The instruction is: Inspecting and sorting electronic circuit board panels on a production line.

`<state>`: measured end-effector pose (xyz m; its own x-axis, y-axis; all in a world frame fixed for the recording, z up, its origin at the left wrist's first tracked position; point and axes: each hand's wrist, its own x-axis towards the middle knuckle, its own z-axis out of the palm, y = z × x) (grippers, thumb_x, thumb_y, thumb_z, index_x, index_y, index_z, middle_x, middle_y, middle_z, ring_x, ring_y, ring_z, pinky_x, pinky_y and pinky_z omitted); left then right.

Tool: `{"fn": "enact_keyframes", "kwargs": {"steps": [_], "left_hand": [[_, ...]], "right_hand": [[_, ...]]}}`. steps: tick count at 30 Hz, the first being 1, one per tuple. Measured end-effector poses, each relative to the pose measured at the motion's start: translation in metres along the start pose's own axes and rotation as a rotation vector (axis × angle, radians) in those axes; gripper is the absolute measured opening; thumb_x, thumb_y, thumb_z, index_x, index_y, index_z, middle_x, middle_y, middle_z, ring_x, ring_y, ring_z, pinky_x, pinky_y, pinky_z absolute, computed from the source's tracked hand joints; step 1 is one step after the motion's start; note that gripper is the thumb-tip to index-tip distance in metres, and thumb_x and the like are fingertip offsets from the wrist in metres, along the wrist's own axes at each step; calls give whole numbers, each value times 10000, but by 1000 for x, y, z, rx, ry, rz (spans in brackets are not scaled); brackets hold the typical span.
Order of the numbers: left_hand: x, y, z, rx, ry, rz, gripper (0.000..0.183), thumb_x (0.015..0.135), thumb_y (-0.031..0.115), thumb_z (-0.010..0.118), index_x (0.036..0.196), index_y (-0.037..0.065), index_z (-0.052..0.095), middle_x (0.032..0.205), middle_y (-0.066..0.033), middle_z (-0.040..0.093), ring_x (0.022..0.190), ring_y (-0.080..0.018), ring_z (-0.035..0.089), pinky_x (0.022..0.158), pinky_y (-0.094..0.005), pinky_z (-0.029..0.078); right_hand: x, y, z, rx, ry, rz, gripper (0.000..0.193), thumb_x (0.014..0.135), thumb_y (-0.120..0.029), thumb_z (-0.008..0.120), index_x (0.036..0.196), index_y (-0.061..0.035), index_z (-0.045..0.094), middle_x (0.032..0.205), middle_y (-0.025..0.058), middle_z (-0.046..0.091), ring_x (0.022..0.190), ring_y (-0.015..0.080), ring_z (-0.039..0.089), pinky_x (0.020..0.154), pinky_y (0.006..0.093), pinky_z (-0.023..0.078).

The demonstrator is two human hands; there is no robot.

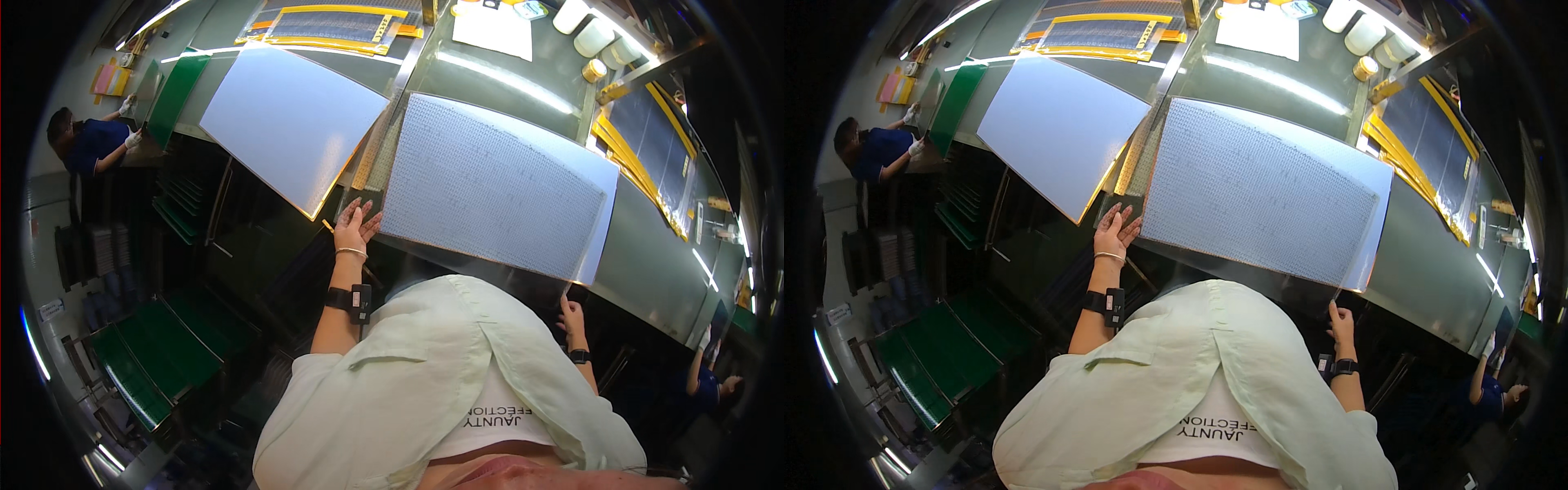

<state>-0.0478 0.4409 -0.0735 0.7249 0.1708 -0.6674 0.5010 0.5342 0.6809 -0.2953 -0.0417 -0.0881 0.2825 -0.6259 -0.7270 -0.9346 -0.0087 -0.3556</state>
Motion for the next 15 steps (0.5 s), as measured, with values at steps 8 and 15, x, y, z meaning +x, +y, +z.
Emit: {"fn": "enact_keyframes", "kwargs": {"steps": [8,15], "left_hand": [[-25,7,16,50,-82,81,278,905,119,468,1180,87,497,1127,-131,563,883,-293,626,678,-327,549],[-37,-1,21,139,-160,220,374,876,66,506,1243,51,439,1038,-163,600,838,-245,635,672,-299,541]], "right_hand": [[-19,1,4,252,-318,-108,157,863,-205,560,844,-49,551,698,48,602,540,93,558,478,193,440],[-10,-1,-6,363,-43,-412,122,851,-113,567,896,0,575,680,54,582,540,74,524,485,189,424]]}}
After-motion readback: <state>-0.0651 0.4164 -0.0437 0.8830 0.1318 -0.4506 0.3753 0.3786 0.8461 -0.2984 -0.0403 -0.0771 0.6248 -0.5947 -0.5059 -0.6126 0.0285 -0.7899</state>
